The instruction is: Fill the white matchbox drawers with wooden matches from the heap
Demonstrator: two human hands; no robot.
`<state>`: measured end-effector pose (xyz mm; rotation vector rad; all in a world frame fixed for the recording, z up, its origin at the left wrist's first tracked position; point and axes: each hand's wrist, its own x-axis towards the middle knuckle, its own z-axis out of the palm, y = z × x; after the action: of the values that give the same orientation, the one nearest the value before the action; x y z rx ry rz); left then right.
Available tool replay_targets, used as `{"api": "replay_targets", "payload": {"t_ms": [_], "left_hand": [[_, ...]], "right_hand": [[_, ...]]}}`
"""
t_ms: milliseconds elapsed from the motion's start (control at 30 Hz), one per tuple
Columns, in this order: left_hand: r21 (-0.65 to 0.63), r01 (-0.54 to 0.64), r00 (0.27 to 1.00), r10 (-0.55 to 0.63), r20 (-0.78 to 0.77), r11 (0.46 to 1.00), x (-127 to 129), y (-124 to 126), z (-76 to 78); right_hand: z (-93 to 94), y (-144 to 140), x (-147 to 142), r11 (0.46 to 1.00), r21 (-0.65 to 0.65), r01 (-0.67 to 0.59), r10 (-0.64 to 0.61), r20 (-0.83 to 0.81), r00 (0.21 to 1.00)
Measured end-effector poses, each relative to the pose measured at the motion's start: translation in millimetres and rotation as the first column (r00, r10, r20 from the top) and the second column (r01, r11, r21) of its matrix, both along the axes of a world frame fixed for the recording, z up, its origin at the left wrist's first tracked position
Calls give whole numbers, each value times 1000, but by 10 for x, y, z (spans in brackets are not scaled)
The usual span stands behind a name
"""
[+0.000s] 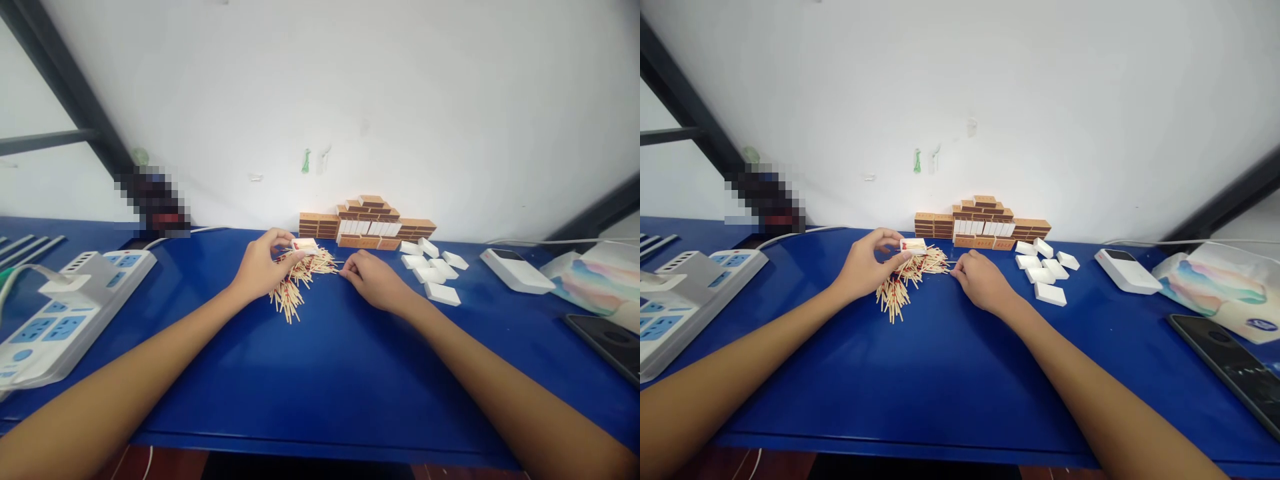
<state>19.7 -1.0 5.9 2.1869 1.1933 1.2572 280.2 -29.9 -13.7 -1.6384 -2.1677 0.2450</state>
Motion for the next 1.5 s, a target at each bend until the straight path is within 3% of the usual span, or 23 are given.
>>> {"api": "replay_targets", "payload": {"t_ms": [200, 400, 567, 700, 1000, 1233, 1367, 1500], "left_hand": [[22, 47, 999, -47, -20, 999, 0, 6, -27], [34, 50, 999, -50, -14, 998, 18, -20, -6], [47, 51, 999, -50, -15, 998, 18, -31, 17], [44, 50, 999, -50, -9, 998, 19, -34, 17], [63, 69, 997, -67, -24, 996, 5, -24, 3], [22, 81, 993, -79, -89, 996, 6, -24, -51], [-1, 129, 980, -128, -154, 992, 56, -98, -72], [-36, 206, 971, -208, -114, 978, 110, -208, -28]], "right_hand": [[74, -62, -102, 997, 83, -1, 6, -52, 999], [17, -91, -229, 993, 66, -96, 97, -21, 995], [-2, -33, -211, 997, 57, -59, 62, -41, 997], [18, 3, -253, 999, 10, -41, 41, 7, 999], [-30, -9, -149, 993, 51, -102, 96, 105, 990], [179, -50, 52, 986, 125, -114, 116, -10, 993], [325, -147, -11, 966, 227, -123, 141, -65, 988], [392, -281, -157, 952, 229, -202, 221, -61, 973]]}}
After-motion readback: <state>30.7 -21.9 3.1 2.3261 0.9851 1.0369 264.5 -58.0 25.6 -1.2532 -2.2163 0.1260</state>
